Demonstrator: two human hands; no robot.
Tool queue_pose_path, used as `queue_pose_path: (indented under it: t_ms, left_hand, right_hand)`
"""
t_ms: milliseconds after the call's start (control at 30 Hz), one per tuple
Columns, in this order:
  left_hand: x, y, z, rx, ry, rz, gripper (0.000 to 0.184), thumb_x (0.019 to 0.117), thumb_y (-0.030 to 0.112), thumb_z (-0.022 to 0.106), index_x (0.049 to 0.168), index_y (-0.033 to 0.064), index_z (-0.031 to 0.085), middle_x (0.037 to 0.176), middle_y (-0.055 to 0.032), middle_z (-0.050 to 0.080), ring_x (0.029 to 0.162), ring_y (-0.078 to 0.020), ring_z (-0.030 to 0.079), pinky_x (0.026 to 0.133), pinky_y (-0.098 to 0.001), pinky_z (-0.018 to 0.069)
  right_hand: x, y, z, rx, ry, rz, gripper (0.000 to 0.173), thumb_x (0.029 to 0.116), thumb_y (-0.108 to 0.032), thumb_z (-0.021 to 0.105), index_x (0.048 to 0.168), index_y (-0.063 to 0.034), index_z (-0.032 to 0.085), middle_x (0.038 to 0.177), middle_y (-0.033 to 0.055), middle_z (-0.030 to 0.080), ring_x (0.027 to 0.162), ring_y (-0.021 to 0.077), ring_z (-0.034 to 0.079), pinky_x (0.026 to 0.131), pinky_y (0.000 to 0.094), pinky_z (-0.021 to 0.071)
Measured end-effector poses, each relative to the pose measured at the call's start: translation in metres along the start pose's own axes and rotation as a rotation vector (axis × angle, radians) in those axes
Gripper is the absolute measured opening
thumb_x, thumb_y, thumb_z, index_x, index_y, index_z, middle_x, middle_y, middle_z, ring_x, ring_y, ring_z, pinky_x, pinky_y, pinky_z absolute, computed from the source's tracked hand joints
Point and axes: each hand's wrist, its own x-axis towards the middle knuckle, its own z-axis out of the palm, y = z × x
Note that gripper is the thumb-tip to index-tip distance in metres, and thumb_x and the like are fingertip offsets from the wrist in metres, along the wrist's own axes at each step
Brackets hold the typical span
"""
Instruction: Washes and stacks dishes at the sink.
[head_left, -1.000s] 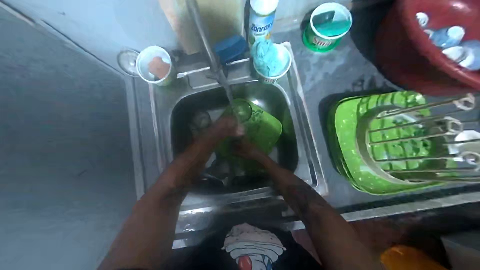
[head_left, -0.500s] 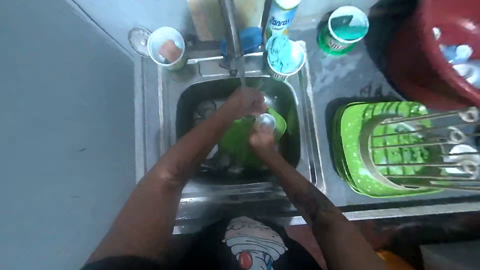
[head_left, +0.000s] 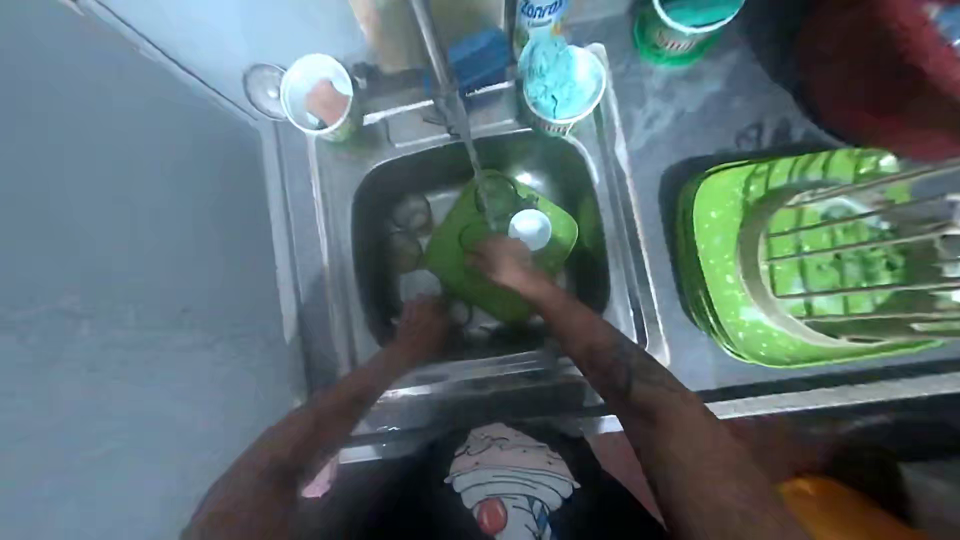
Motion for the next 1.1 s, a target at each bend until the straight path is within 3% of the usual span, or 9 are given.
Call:
queue_pose_path:
  t_ms: [200, 300, 367, 433, 533, 733, 900, 1000, 1100]
  left_hand:
    - [0.004, -0.014, 0.027, -0.179, 0.278, 0.073, 0.039, 0.0997, 0.039, 0.063, 0.114, 0.0053, 0.076, 0.141, -0.0304, 0.055, 0.133, -0.0495, 0.049, 0.110, -0.0657, 0.0350]
    - [-0.003, -0.010, 0.012, -0.223, 0.315, 0.106, 0.036, 0.0981, 0.035, 0.067, 0.109, 0.0028, 0.076, 0.137, -0.0295, 0.059, 0.132, -0.0486, 0.051, 0.111, -0.0652, 0.0361]
    - [-0.006, -0.008, 0.002, -0.248, 0.378, 0.150, 0.034, 0.0957, 0.034, 0.070, 0.105, 0.0027, 0.078, 0.135, -0.0309, 0.059, 0.129, -0.0501, 0.052, 0.109, -0.0665, 0.0367]
    - [-0.002, -0.009, -0.004, -0.224, 0.459, 0.208, 0.030, 0.0923, 0.033, 0.074, 0.099, 0.0035, 0.078, 0.130, -0.0313, 0.061, 0.123, -0.0503, 0.056, 0.104, -0.0670, 0.0402]
    - [0.018, -0.005, -0.017, -0.219, 0.477, 0.223, 0.030, 0.0928, 0.031, 0.075, 0.103, 0.0037, 0.077, 0.135, -0.0295, 0.058, 0.125, -0.0487, 0.055, 0.106, -0.0652, 0.0416]
    - [0.066, 0.004, -0.018, -0.184, 0.535, 0.381, 0.029, 0.0941, 0.026, 0.073, 0.104, -0.0007, 0.075, 0.138, -0.0337, 0.055, 0.127, -0.0485, 0.056, 0.104, -0.0604, 0.0473]
    - [0.048, 0.009, -0.037, -0.268, 0.406, 0.229, 0.060, 0.0940, 0.019, 0.073, 0.148, 0.0045, 0.049, 0.155, -0.0257, 0.041, 0.133, -0.0438, 0.052, 0.106, -0.0579, 0.0474]
    - [0.021, -0.012, -0.041, -0.260, 0.424, 0.104, 0.043, 0.0960, 0.013, 0.066, 0.134, -0.0049, 0.057, 0.142, -0.0311, 0.050, 0.132, -0.0474, 0.050, 0.109, -0.0600, 0.0436]
    - [0.010, -0.040, -0.026, -0.132, 0.348, 0.067, 0.030, 0.0932, 0.006, 0.065, 0.121, -0.0051, 0.066, 0.142, -0.0320, 0.050, 0.133, -0.0489, 0.049, 0.109, -0.0605, 0.0419]
  right_hand:
    - [0.018, -0.008, 0.009, -0.095, 0.036, -0.016, 0.036, 0.1021, -0.013, 0.058, 0.135, 0.0026, 0.061, 0.143, 0.0249, 0.056, 0.131, 0.0453, 0.055, 0.104, 0.0632, 0.0473]
    - [0.020, -0.018, -0.011, 0.196, 0.102, -0.040, 0.034, 0.1001, -0.007, 0.058, 0.132, 0.0040, 0.063, 0.138, 0.0273, 0.059, 0.130, 0.0427, 0.057, 0.108, 0.0603, 0.0452]
    - [0.014, -0.027, -0.028, 0.625, 0.206, 0.022, 0.030, 0.1056, -0.005, 0.048, 0.127, 0.0093, 0.062, 0.125, 0.0230, 0.066, 0.111, 0.0280, 0.066, 0.098, 0.0421, 0.0522]
    - [0.015, -0.034, -0.043, 1.117, 0.232, 0.176, 0.027, 0.1081, -0.011, 0.042, 0.121, 0.0040, 0.060, 0.095, 0.0078, 0.065, 0.074, 0.0101, 0.061, 0.069, 0.0252, 0.0531]
    - [0.023, -0.041, -0.059, 1.546, 0.180, 0.219, 0.017, 0.1062, -0.011, 0.047, 0.114, -0.0003, 0.058, 0.079, 0.0019, 0.058, 0.062, 0.0076, 0.058, 0.060, 0.0206, 0.0530]
    - [0.032, -0.060, -0.073, 1.516, 0.136, 0.213, 0.013, 0.1079, -0.013, 0.044, 0.108, -0.0055, 0.056, 0.062, -0.0054, 0.041, 0.043, 0.0018, 0.037, 0.039, 0.0150, 0.0344]
    - [0.017, -0.059, -0.077, 1.280, 0.119, 0.228, 0.033, 0.1107, -0.033, 0.044, 0.097, -0.0065, 0.059, 0.059, -0.0067, 0.038, 0.044, 0.0049, 0.036, 0.046, 0.0215, 0.0416]
    - [0.016, -0.049, -0.077, 1.206, 0.102, 0.198, 0.040, 0.1109, -0.040, 0.042, 0.104, -0.0053, 0.059, 0.072, -0.0016, 0.054, 0.054, 0.0071, 0.049, 0.054, 0.0242, 0.0487]
    - [0.022, -0.048, -0.079, 1.233, 0.059, 0.209, 0.026, 0.1097, -0.025, 0.044, 0.106, -0.0042, 0.059, 0.074, -0.0001, 0.055, 0.057, 0.0085, 0.054, 0.056, 0.0241, 0.0516]
